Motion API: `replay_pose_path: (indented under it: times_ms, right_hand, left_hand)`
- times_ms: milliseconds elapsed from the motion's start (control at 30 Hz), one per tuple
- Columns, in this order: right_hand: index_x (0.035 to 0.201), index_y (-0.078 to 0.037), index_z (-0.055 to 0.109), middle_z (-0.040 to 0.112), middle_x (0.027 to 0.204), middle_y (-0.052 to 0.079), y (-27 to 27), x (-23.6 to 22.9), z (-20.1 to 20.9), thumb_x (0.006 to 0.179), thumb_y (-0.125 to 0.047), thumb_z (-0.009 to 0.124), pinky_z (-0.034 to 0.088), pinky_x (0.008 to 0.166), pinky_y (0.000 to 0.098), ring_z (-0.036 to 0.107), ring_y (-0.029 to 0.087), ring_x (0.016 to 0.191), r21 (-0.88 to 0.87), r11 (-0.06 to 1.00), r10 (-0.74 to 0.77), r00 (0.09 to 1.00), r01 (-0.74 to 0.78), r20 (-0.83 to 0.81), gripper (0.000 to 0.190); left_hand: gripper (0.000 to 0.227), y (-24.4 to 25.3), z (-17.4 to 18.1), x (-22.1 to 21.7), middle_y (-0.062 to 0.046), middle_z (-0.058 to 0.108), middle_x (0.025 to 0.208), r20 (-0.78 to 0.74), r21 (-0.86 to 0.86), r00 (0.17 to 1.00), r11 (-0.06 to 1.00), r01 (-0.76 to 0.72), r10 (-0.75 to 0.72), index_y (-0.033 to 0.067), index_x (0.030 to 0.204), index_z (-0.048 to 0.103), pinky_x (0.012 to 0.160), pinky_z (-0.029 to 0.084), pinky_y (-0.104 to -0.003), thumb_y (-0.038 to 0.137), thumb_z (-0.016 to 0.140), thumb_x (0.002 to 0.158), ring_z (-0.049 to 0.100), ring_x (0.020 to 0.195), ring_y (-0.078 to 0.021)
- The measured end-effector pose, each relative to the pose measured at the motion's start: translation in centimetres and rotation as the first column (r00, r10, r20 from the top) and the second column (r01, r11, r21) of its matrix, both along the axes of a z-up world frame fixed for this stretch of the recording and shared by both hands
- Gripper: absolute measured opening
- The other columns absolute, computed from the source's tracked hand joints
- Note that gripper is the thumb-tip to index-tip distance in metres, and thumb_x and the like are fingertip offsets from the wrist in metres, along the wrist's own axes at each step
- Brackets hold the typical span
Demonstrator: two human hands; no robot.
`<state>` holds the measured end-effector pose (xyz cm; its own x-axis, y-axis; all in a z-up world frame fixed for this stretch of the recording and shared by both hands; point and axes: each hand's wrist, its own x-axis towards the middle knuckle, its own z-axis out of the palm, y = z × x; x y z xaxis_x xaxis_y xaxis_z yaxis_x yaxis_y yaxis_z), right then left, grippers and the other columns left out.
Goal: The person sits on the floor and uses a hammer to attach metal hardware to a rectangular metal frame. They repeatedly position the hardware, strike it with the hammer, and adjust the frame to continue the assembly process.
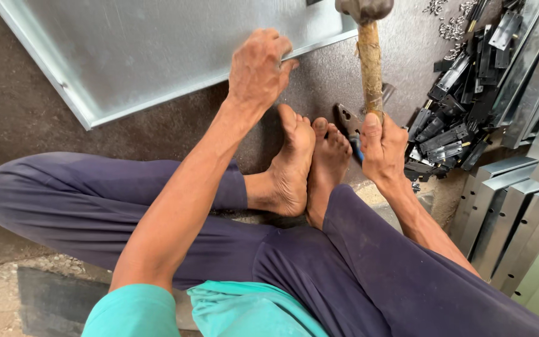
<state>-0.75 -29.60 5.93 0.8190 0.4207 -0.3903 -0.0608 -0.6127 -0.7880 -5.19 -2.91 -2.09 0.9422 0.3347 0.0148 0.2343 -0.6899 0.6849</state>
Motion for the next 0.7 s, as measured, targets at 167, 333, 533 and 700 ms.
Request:
replay_pose_path:
  times_ms: [167, 333, 533, 700]
  right_hand:
    - [0.083, -0.005, 0.048, 0.046, 0.063, -0.003, -0.8, -0.2, 0.6, 0.114, -0.043, 0.046, 0.035, 0.047, 0.0251, 0.044, 0.005, 0.055, -0.034, 0.997, 0.066, 0.997, -0.065, 0.028, 0.049]
    - [0.087, -0.003, 0.051, 0.050, 0.063, -0.001, 0.3, 0.3, 0.6, 0.114, -0.041, 0.046, 0.038, 0.047, 0.0258, 0.048, 0.007, 0.054, 0.013, 0.996, 0.089, 0.992, -0.090, 0.085, 0.047]
    - [0.093, 0.001, 0.056, 0.051, 0.067, 0.002, 1.0, 0.6, 1.2, 0.117, -0.032, 0.048, 0.039, 0.054, 0.0268, 0.049, 0.009, 0.058, -0.134, 0.968, 0.243, 0.929, -0.212, 0.279, 0.041]
    - [0.087, -0.001, 0.053, 0.049, 0.063, 0.001, 0.4, 1.0, 2.8, 0.113, -0.036, 0.047, 0.037, 0.046, 0.0264, 0.045, 0.008, 0.051, 0.055, 0.998, 0.029, 0.995, -0.034, 0.095, 0.044]
  left_hand:
    - [0.025, -0.3, -0.4, -0.4, -0.004, 0.066, 0.087, 0.027, 0.032, 1.000, 0.999, -0.003, 0.002, 0.0068, 0.091, 0.074, 0.071, 0.054, -0.035, 0.022, 0.089, 0.079, 0.062, 0.081, -0.0186]
    - [0.023, 0.1, -0.6, 0.2, -0.004, 0.067, 0.085, 0.007, 0.027, 1.000, 1.000, 0.014, -0.014, 0.0062, 0.090, 0.075, 0.074, 0.054, -0.034, 0.023, 0.089, 0.081, 0.062, 0.082, -0.0187]
    - [0.021, 0.5, 1.8, 0.4, -0.009, 0.069, 0.083, 0.006, -0.018, 1.000, 1.000, 0.006, -0.006, 0.0024, 0.085, 0.074, 0.070, 0.051, -0.038, 0.017, 0.088, 0.077, 0.063, 0.080, -0.0225]
    - [0.035, 5.0, 3.3, 5.1, -0.014, 0.072, 0.087, 0.129, -0.324, 0.992, 0.946, 0.024, 0.019, 0.0017, 0.089, 0.074, 0.070, 0.053, -0.037, 0.029, 0.093, 0.078, 0.066, 0.079, -0.0222]
